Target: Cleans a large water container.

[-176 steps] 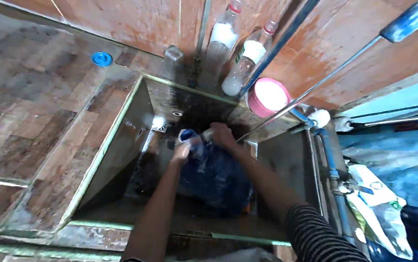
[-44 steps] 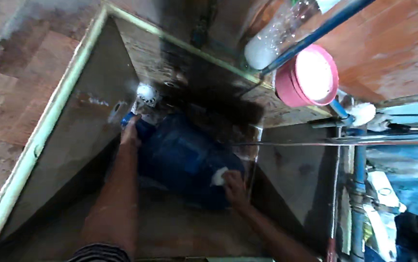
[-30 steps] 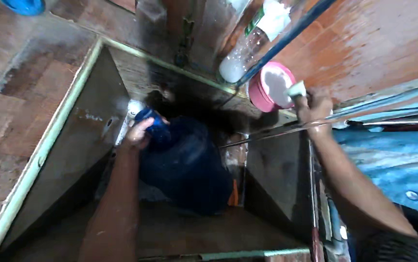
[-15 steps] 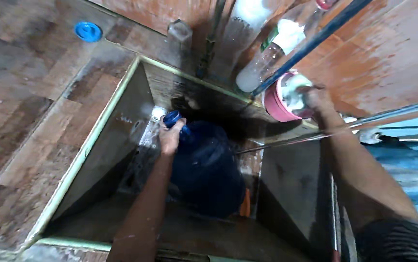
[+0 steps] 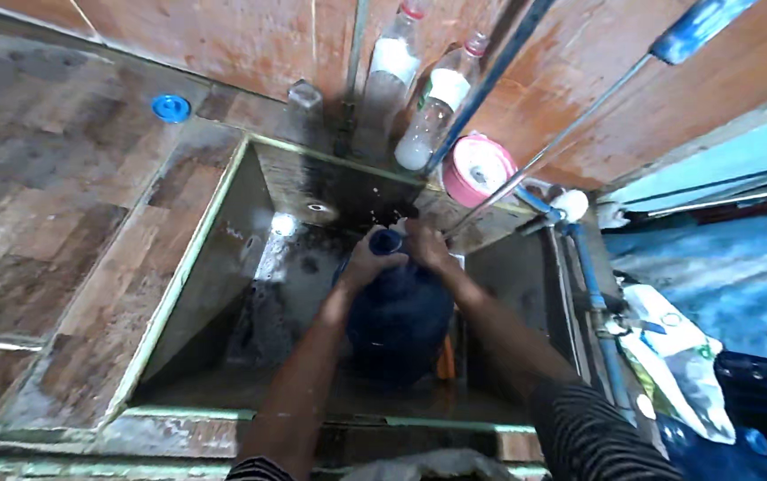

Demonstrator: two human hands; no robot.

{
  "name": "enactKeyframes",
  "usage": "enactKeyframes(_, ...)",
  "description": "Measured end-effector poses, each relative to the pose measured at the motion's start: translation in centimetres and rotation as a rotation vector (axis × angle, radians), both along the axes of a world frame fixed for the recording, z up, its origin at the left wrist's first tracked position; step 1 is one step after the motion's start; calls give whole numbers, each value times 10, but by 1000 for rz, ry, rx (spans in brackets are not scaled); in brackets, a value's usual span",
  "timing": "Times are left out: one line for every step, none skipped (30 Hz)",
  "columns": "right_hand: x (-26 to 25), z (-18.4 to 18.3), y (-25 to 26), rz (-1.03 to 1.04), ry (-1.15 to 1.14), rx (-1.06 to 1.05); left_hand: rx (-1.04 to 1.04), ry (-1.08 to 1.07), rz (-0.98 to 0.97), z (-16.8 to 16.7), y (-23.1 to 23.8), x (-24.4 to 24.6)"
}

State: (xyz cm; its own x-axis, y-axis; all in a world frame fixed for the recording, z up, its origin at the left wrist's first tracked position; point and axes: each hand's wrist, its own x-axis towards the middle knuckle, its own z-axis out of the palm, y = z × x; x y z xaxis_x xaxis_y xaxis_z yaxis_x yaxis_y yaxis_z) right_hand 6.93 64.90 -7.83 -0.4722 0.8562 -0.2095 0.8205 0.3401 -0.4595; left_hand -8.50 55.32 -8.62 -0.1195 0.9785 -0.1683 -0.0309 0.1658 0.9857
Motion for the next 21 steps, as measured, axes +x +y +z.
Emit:
enactKeyframes(4, 2, -18, 39, 4, 36, -28, 22, -8, -2, -2, -7)
enactKeyframes(12, -1, -44, 99, 56, 140, -65, 38, 44, -6, -5, -13)
enactKeyframes(18, -6, -71, 169, 177, 288, -103, 30, 151, -10, -6, -18)
enactKeyframes(18, -10, -90, 237, 311, 374, -115, -8, 302, -17, -5, -22)
enactKeyframes(14, -11, -101, 284, 404, 377, -110, -62, 441, -24, -4, -25)
enactKeyframes(8, -11, -102, 277, 439, 331, -108, -98, 523, -28, -6, -26)
enactKeyframes(0, -8, -92, 215, 410, 252, -105, -111, 533, -28, -11, -28)
enactKeyframes(-9, -4, -71, 121, 341, 128, -107, -116, 506, -25, -15, -33)
enactKeyframes(-14, -7, -47, 6, 277, -8, -117, -124, 460, -22, -20, -38)
enactKeyframes(-9, -21, -29, -110, 261, -135, -135, -142, 429, -25, -24, -46)
enactKeyframes(5, -51, -24, -195, 239, -217, -155, -156, 450, -34, -27, -56)
enactKeyframes(26, -85, -33, -247, 168, -286, -195, -149, 523, -43, -28, -71)
enactKeyframes(46, -112, -53, -277, 64, -320, -236, -139, 644, -55, -28, -89)
enactKeyframes(62, -127, -79, -284, -22, -338, -252, -134, 799, -70, -24, -108)
enactKeyframes(75, -135, -105, -274, -51, -313, -264, -128, 916, -86, -22, -126)
enactKeyframes(78, -134, -127, -242, -23, -258, -299, -137, 979, -98, -19, -138)
enactKeyframes(71, -130, -142, -196, 56, -193, -341, -160, 1003, -105, -16, -143)
enactKeyframes(54, -124, -147, -156, 178, -132, -363, -188, 988, -109, -13, -143)
enactKeyframes(30, -119, -134, -118, 286, -87, -349, -224, 952, -110, -9, -140)
enactKeyframes(7, -110, -109, -98, 307, -123, -308, -261, 898, -110, -4, -135)
enactKeyframes(-9, -102, -78, -112, 248, -207, -266, -294, 810, -108, -3, -129)
